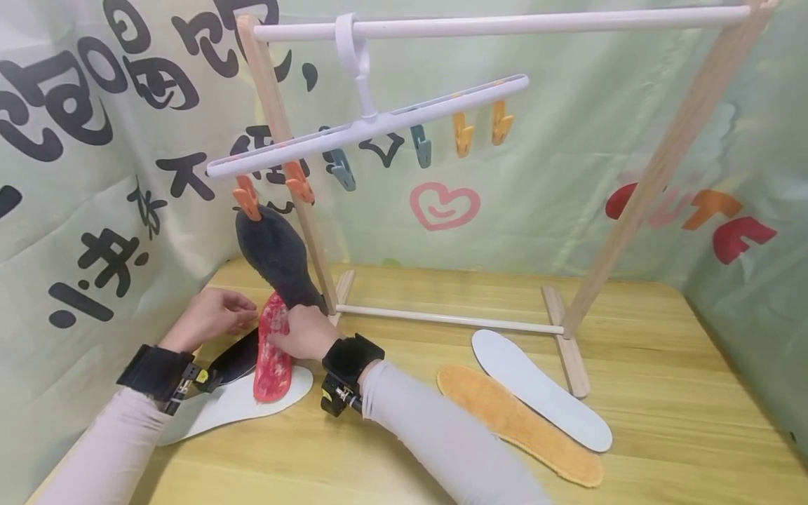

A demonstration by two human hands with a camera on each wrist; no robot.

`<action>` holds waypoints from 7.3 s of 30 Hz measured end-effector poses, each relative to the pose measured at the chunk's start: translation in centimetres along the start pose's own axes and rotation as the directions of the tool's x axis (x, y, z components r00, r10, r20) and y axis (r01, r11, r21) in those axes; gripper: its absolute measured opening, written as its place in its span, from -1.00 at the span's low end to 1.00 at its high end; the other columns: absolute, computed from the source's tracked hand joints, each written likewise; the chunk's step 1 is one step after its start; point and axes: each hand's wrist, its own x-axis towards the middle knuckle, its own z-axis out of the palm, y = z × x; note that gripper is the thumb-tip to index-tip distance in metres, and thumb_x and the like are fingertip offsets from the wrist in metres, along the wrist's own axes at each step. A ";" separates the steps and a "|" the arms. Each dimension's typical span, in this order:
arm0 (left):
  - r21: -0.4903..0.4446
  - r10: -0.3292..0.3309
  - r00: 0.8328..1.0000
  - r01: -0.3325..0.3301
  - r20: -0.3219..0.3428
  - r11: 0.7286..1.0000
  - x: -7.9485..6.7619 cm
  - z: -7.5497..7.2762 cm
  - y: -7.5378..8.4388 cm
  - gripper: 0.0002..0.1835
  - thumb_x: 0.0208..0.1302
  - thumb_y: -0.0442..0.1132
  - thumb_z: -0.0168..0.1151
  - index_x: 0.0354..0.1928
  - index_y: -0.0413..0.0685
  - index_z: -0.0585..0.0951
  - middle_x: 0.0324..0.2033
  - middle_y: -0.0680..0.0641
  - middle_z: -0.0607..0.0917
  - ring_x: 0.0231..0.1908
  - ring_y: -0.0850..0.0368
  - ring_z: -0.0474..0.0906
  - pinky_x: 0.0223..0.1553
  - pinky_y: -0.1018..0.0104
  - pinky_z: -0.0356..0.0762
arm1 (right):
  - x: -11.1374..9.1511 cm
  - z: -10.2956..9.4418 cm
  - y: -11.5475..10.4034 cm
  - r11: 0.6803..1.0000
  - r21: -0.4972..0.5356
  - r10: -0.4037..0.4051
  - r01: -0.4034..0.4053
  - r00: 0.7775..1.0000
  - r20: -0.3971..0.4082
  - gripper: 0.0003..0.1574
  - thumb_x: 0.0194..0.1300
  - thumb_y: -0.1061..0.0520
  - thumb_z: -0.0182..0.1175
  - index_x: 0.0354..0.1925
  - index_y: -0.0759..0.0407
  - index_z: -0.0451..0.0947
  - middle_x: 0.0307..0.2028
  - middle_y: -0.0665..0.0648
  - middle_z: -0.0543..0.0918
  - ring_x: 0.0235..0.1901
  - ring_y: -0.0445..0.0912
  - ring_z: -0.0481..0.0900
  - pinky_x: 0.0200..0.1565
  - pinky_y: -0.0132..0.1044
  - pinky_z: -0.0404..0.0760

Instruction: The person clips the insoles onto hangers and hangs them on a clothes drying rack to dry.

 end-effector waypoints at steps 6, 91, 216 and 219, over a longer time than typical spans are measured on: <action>0.033 -0.026 1.000 0.025 0.017 0.999 0.5 0.1 -0.1 -0.79 0.46 -0.21 0.38 -0.14 -0.27 0.79 -0.47 -0.15 0.77 -0.50 0.15 0.59 -0.39 0.30 0.50 | -0.8 -0.7 -1.4 0.999 -0.005 0.043 -0.043 0.999 0.017 -0.33 0.54 -0.09 0.32 -0.67 0.03 0.32 -0.72 -0.09 0.24 -0.72 -0.22 0.26 -0.59 -0.41 0.25; -0.116 -0.082 0.995 0.087 0.050 0.989 -1.6 -0.6 -1.5 -0.71 0.54 -0.14 0.32 -0.20 -0.28 0.80 -0.37 -0.09 0.85 -0.34 0.16 0.75 -0.31 0.32 0.65 | -0.7 -0.7 -2.1 0.977 0.210 0.081 -0.047 0.985 -0.156 -0.76 0.47 0.12 0.40 -0.05 0.27 0.81 -0.40 0.04 0.79 -0.56 -0.29 0.52 -0.50 -0.49 0.43; -0.232 0.209 0.977 -0.215 -0.051 0.949 -5.0 -3.7 7.8 -0.69 0.50 -0.03 0.40 0.05 -0.10 0.76 -0.11 -0.11 0.86 -0.17 0.28 0.82 -0.04 0.44 0.71 | -6.6 -7.9 -0.8 0.920 0.346 -0.072 0.183 0.948 -0.311 -0.78 0.48 0.07 0.41 -0.07 0.21 0.76 -0.19 0.14 0.81 -0.29 -0.17 0.67 -0.19 -0.41 0.66; -0.244 0.216 0.975 -0.220 -0.045 0.945 -4.8 -3.5 8.2 -0.69 0.50 -0.04 0.41 0.05 -0.12 0.77 -0.10 -0.12 0.86 -0.17 0.28 0.82 -0.03 0.46 0.71 | -6.9 -8.1 -0.5 0.923 0.342 -0.062 0.175 0.947 -0.316 -0.78 0.48 0.06 0.41 -0.07 0.20 0.76 -0.19 0.12 0.81 -0.29 -0.17 0.67 -0.19 -0.38 0.66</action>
